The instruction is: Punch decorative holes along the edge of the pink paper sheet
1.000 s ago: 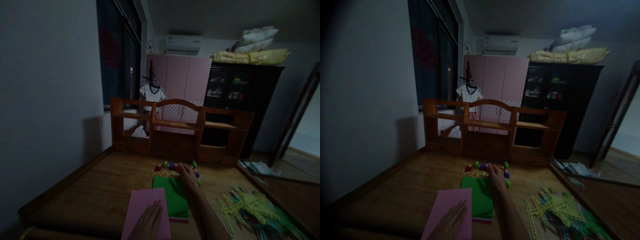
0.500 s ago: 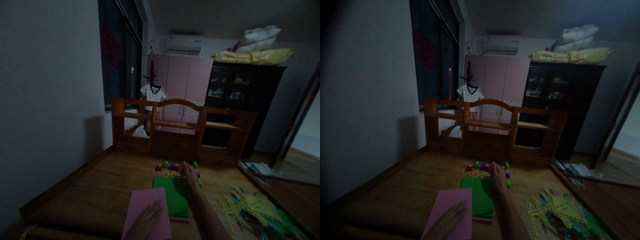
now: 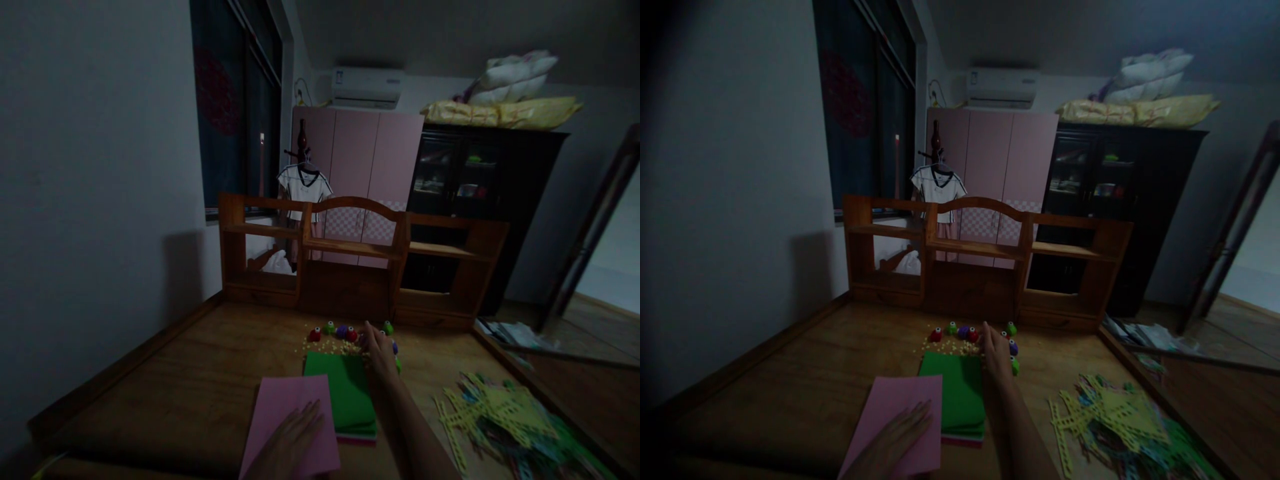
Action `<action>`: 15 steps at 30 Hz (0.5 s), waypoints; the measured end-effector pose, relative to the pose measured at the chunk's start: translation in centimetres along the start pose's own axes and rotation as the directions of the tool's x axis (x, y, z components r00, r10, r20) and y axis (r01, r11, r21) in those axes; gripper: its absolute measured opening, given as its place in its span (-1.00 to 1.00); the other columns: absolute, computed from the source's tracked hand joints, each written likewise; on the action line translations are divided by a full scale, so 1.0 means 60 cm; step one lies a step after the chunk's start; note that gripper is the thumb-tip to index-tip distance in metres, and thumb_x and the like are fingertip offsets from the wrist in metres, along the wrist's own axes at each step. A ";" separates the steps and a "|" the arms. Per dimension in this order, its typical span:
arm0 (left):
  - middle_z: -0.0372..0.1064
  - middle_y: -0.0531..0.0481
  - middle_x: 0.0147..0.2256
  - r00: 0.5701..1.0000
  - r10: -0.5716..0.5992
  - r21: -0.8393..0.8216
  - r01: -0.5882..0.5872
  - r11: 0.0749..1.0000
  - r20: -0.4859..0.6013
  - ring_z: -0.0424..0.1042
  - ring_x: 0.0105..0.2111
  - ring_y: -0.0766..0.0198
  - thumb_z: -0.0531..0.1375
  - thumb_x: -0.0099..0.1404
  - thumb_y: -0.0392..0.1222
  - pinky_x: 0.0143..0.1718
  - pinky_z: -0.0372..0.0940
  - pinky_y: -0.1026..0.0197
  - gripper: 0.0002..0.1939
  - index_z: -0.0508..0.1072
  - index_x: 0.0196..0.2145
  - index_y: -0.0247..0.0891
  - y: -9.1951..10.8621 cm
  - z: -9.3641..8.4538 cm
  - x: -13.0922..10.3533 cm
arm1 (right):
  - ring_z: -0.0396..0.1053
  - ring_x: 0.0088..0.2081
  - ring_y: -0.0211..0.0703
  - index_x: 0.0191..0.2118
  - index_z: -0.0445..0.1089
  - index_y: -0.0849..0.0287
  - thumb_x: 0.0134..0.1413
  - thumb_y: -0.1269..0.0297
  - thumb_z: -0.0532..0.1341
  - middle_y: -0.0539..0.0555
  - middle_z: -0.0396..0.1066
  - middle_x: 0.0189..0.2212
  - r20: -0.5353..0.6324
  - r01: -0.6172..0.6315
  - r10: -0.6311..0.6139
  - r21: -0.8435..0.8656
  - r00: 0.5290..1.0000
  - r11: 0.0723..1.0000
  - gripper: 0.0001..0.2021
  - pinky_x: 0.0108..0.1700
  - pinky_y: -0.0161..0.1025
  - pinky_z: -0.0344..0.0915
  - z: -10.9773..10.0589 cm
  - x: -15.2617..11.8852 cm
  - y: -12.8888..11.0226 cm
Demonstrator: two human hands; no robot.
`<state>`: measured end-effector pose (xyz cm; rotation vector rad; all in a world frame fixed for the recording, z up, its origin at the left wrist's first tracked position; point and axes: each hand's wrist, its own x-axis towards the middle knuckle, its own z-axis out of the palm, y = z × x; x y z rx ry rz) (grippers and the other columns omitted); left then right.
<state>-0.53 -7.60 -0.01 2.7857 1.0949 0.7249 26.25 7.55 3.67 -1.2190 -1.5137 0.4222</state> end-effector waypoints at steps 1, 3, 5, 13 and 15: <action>-0.06 0.01 0.23 1.000 -0.014 -0.004 0.014 1.000 0.024 0.06 0.19 0.16 0.12 0.19 -0.28 0.15 0.11 0.02 -0.21 -0.19 0.27 0.03 0.001 -0.002 -0.001 | 0.34 -0.51 -0.14 -0.42 0.38 0.19 0.22 -0.12 -0.14 0.06 0.39 -0.54 -0.001 0.001 -0.001 -0.002 1.000 1.000 -0.45 -0.46 -0.29 0.20 0.001 0.000 0.002; -0.10 0.03 0.24 0.998 -0.047 -0.001 0.047 0.999 0.049 0.01 0.21 0.17 0.08 0.13 -0.37 0.17 0.07 0.02 -0.18 -0.18 0.27 0.01 0.005 -0.004 -0.003 | 0.34 -0.51 -0.15 -0.43 0.38 0.19 0.22 -0.11 -0.14 0.05 0.39 -0.55 -0.006 0.005 -0.005 -0.008 1.000 1.000 -0.46 -0.46 -0.30 0.20 0.002 0.001 0.004; -0.12 0.04 0.25 0.996 -0.069 0.009 0.069 0.998 0.055 -0.03 0.22 0.19 0.05 0.10 -0.41 0.19 0.04 0.03 -0.16 -0.18 0.27 -0.01 0.004 -0.001 -0.003 | 0.33 -0.52 -0.16 -0.43 0.38 0.19 0.22 -0.11 -0.14 0.05 0.38 -0.55 -0.007 0.008 -0.008 -0.019 1.000 1.000 -0.45 -0.45 -0.30 0.19 0.003 0.002 0.004; -0.09 -0.05 0.24 0.998 0.000 0.058 -0.003 0.998 0.061 0.00 0.21 0.16 0.09 0.12 -0.32 0.19 0.04 0.06 -0.20 -0.12 0.27 -0.10 -0.017 0.029 0.000 | 0.30 -0.53 -0.14 -0.36 0.37 0.16 0.21 -0.13 -0.15 0.03 0.35 -0.58 -0.129 -0.005 -0.007 -0.089 0.992 0.996 -0.47 -0.44 -0.28 0.17 -0.006 -0.001 -0.011; -0.11 -0.02 0.25 0.998 -0.027 0.074 0.024 0.997 0.048 -0.02 0.22 0.20 0.07 0.10 -0.37 0.19 0.04 0.06 -0.18 -0.15 0.28 -0.08 -0.009 0.023 -0.001 | 0.30 -0.53 -0.13 -0.33 0.38 0.16 0.21 -0.14 -0.17 0.04 0.35 -0.59 -0.162 -0.029 0.014 -0.088 0.987 0.996 -0.45 -0.44 -0.27 0.17 -0.008 -0.002 -0.018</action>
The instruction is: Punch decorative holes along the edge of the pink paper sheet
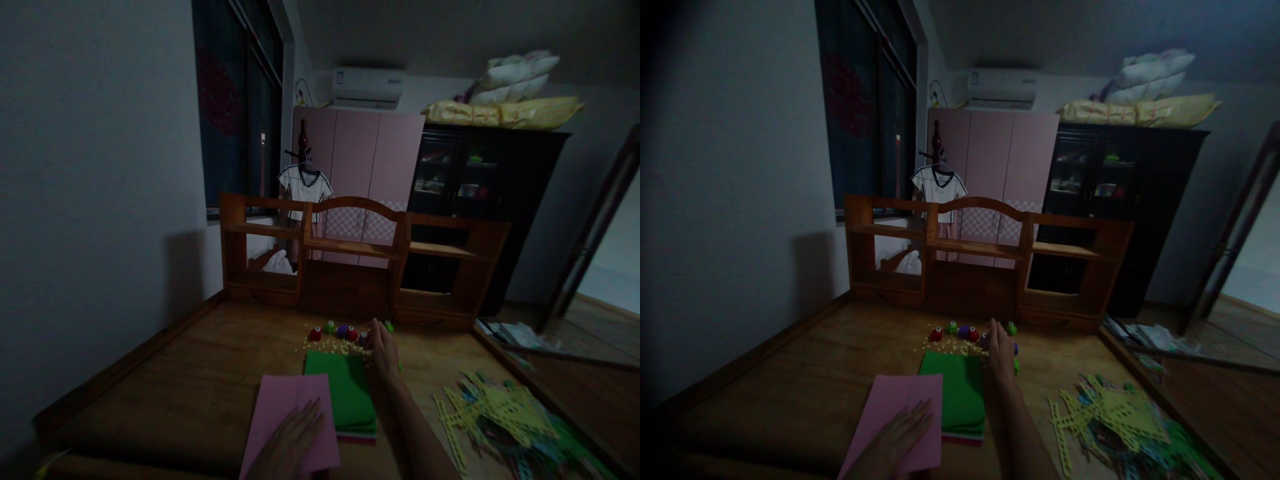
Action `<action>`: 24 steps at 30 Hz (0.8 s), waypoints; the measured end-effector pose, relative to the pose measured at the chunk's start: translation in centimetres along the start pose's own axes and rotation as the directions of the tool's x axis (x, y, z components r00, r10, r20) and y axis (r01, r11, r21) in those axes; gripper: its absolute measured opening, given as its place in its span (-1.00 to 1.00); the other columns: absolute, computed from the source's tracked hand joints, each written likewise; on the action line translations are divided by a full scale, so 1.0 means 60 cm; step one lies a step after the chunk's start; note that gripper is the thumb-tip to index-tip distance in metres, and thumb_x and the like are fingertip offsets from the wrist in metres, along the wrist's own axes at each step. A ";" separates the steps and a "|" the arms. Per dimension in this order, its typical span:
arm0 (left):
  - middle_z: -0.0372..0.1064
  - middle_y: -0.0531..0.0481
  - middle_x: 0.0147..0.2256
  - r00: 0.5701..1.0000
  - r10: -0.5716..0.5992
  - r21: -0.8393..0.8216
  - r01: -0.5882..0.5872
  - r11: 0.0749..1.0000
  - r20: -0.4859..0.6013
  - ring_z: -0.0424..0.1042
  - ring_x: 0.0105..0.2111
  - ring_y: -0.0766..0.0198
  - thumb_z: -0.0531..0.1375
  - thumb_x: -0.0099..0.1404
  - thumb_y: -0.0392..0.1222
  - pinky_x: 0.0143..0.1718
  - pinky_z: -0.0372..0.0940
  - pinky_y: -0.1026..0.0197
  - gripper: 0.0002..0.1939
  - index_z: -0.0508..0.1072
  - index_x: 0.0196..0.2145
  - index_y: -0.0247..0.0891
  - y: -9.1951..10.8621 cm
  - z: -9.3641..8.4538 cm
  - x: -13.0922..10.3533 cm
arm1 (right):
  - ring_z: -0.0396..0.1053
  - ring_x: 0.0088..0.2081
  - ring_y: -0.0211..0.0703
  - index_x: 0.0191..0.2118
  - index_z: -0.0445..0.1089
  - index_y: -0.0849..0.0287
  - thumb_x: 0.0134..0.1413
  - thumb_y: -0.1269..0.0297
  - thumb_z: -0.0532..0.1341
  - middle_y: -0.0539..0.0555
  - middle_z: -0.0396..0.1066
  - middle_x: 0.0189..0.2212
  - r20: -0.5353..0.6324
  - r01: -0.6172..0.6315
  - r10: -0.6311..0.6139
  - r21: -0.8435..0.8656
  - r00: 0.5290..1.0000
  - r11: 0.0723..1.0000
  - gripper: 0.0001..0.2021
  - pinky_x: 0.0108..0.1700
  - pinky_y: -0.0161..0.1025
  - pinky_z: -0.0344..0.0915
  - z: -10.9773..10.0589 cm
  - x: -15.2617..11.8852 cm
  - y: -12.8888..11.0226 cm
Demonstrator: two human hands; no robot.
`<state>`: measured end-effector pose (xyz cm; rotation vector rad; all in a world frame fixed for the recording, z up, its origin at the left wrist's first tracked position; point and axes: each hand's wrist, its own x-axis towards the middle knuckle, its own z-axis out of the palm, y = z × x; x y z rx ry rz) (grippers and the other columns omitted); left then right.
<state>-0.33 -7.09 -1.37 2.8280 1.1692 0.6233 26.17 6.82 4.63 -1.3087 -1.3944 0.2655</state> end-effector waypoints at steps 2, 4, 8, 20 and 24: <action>-0.11 0.01 0.25 1.000 -0.014 0.013 0.014 1.000 -0.008 -0.03 0.22 0.22 0.04 0.09 -0.41 0.19 0.05 0.07 -0.16 -0.17 0.28 -0.05 0.006 -0.007 -0.001 | 0.29 -0.54 -0.11 -0.32 0.39 0.16 0.21 -0.15 -0.20 0.05 0.35 -0.59 -0.018 -0.014 0.014 0.003 1.000 1.000 -0.42 -0.44 -0.26 0.17 -0.003 -0.001 -0.007; -0.10 0.02 0.24 1.000 -0.003 0.015 0.003 1.000 -0.009 -0.01 0.22 0.22 0.04 0.09 -0.40 0.18 0.06 0.07 -0.16 -0.19 0.28 -0.05 0.007 -0.010 0.000 | 0.28 -0.54 -0.10 -0.33 0.39 0.15 0.20 -0.17 -0.21 0.06 0.35 -0.60 -0.024 -0.010 0.010 -0.003 1.000 1.000 -0.41 -0.44 -0.24 0.17 -0.006 -0.002 -0.013; -0.06 0.01 0.24 0.998 0.052 0.003 -0.052 0.999 -0.042 0.03 0.20 0.18 0.08 0.13 -0.32 0.17 0.09 0.08 -0.17 -0.19 0.28 -0.04 -0.001 -0.005 0.002 | 0.28 -0.53 -0.09 -0.36 0.40 0.14 0.19 -0.19 -0.21 0.06 0.35 -0.60 -0.035 0.005 -0.005 -0.019 0.999 1.000 -0.39 -0.44 -0.24 0.16 -0.008 -0.002 -0.017; -0.05 -0.06 0.23 0.998 0.050 0.037 -0.049 0.998 -0.033 0.03 0.20 0.18 0.06 0.18 -0.31 0.16 0.10 0.06 -0.22 -0.18 0.28 -0.10 0.002 -0.008 0.003 | 0.30 -0.51 -0.10 -0.34 0.39 0.16 0.24 -0.12 -0.19 0.03 0.34 -0.60 -0.023 0.010 -0.011 -0.021 1.000 1.000 -0.44 -0.43 -0.26 0.14 0.005 0.003 0.009; -0.04 -0.03 0.23 0.995 0.063 0.041 -0.060 0.997 -0.074 0.05 0.20 0.19 0.05 0.20 -0.31 0.17 0.09 0.08 -0.22 -0.23 0.29 -0.07 0.004 -0.008 0.001 | 0.32 -0.50 -0.08 -0.34 0.40 0.17 0.22 -0.15 -0.20 0.06 0.36 -0.59 -0.026 0.002 -0.002 -0.022 1.000 1.000 -0.41 -0.43 -0.25 0.15 0.003 0.003 0.007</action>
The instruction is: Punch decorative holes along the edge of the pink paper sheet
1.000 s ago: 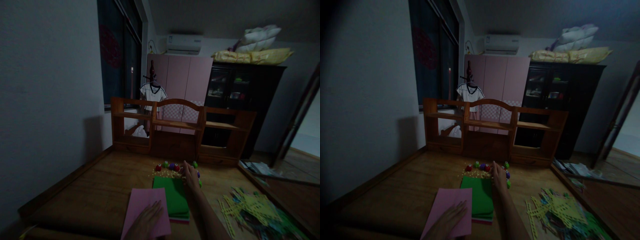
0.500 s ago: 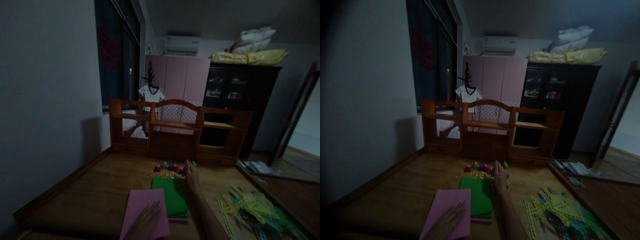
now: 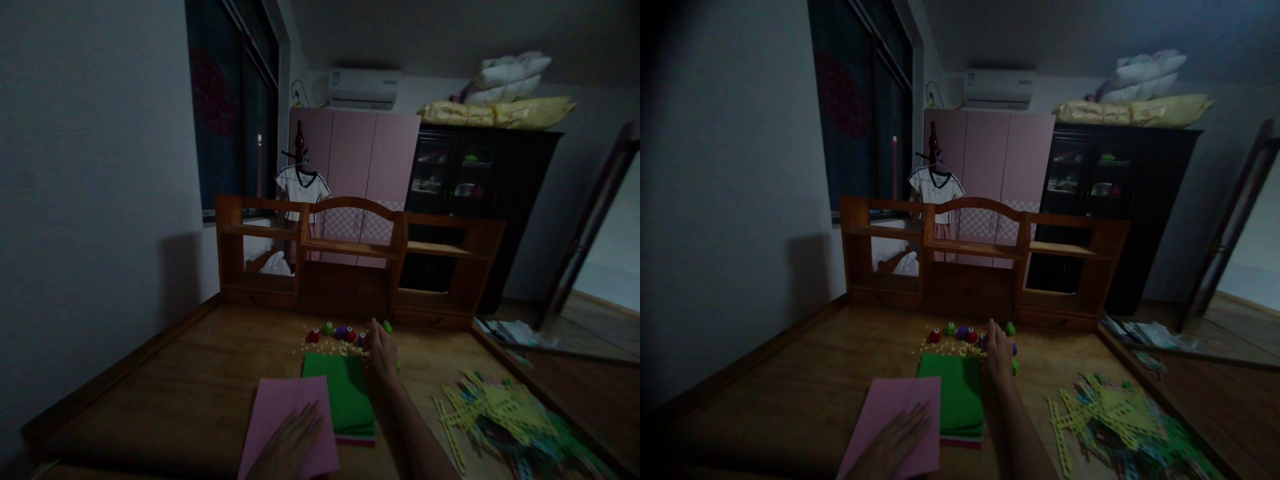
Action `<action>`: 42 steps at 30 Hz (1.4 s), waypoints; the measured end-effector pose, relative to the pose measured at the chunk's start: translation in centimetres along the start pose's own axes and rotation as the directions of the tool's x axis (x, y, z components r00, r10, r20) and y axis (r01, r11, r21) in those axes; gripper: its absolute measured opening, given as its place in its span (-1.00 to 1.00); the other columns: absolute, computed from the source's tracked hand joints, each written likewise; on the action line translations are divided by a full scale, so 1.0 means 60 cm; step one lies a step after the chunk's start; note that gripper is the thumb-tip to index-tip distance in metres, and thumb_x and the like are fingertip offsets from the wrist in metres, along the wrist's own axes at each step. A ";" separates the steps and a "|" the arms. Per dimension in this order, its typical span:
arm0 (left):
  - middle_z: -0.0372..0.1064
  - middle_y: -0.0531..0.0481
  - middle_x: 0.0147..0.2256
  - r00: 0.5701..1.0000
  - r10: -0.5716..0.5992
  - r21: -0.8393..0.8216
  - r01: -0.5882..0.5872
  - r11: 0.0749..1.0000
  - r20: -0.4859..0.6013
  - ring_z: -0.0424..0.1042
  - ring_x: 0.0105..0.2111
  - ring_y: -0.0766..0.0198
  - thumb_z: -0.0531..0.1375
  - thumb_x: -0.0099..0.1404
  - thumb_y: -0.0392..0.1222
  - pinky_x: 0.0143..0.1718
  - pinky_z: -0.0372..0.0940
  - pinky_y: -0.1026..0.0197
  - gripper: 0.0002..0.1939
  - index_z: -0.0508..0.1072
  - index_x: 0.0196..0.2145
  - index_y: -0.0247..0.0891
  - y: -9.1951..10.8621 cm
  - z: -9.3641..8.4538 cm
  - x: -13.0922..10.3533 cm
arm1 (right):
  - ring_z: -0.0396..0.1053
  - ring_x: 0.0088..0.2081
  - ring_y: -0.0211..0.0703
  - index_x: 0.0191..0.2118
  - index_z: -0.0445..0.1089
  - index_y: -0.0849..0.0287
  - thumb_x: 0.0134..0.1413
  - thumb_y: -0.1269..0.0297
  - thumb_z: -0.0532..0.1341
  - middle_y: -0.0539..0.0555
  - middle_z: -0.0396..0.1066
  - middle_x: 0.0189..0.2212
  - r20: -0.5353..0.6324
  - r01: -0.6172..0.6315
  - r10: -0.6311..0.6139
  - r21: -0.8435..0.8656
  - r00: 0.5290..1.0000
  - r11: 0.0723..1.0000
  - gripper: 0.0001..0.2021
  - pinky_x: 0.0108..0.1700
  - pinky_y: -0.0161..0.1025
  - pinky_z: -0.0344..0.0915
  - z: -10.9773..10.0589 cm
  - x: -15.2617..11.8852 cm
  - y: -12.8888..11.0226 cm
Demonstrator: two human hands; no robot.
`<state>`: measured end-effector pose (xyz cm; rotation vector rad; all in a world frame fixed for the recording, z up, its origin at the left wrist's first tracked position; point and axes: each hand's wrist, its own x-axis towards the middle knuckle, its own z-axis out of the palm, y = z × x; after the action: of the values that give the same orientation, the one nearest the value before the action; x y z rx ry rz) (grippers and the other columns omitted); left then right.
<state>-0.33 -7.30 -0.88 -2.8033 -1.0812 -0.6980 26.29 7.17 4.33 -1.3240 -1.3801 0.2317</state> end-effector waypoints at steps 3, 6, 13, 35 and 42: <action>-0.07 -0.02 0.24 1.000 -0.013 0.009 0.013 1.000 -0.002 0.03 0.20 0.18 0.05 0.16 -0.36 0.18 0.08 0.07 -0.18 -0.25 0.29 -0.07 0.002 -0.001 -0.001 | 0.33 -0.47 -0.06 -0.35 0.42 0.17 0.19 -0.19 -0.22 0.10 0.39 -0.55 -0.019 -0.003 0.003 -0.003 1.000 1.000 -0.37 -0.42 -0.24 0.17 -0.003 -0.001 -0.007; -0.07 -0.04 0.24 1.000 0.000 0.011 -0.001 1.000 0.030 0.02 0.20 0.17 0.05 0.14 -0.36 0.17 0.08 0.06 -0.17 -0.24 0.29 -0.10 0.000 -0.001 0.001 | 0.34 -0.47 -0.05 -0.35 0.43 0.16 0.17 -0.22 -0.22 0.11 0.40 -0.55 -0.026 -0.001 0.001 -0.004 1.000 1.000 -0.36 -0.42 -0.23 0.17 -0.006 -0.002 -0.013; -0.10 0.03 0.24 0.998 -0.042 -0.003 0.042 0.999 0.046 0.02 0.21 0.19 0.04 0.08 -0.39 0.16 0.10 0.06 -0.13 -0.25 0.28 -0.02 0.003 -0.003 0.002 | 0.29 -0.53 -0.09 -0.39 0.42 0.17 0.18 -0.20 -0.20 0.08 0.36 -0.60 -0.007 0.001 -0.001 0.021 1.000 1.000 -0.37 -0.44 -0.24 0.16 -0.003 -0.002 -0.011; -0.02 0.01 0.23 0.998 -0.007 0.057 0.011 0.998 -0.065 0.08 0.18 0.21 0.00 0.12 -0.43 0.17 0.10 0.11 -0.14 -0.32 0.29 -0.07 0.008 -0.002 -0.002 | 0.30 -0.52 -0.09 -0.44 0.39 0.16 0.18 -0.19 -0.21 0.09 0.36 -0.60 0.003 0.009 -0.009 0.028 1.000 1.000 -0.37 -0.45 -0.24 0.16 -0.003 -0.003 -0.015; 0.02 0.02 0.21 0.984 0.028 0.191 0.006 0.981 -0.174 0.07 0.19 0.25 -0.08 0.12 -0.45 0.15 0.13 0.16 -0.18 -0.29 0.29 -0.12 0.006 0.009 -0.002 | 0.28 -0.55 -0.18 -0.42 0.35 0.16 0.22 -0.12 -0.13 0.03 0.34 -0.60 0.094 0.005 -0.020 0.159 0.995 0.987 -0.48 -0.44 -0.29 0.18 0.004 -0.004 -0.010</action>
<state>0.04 -7.54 -1.40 -2.5313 -1.0398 -0.7784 25.70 6.92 4.58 -1.1846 -1.4184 0.3929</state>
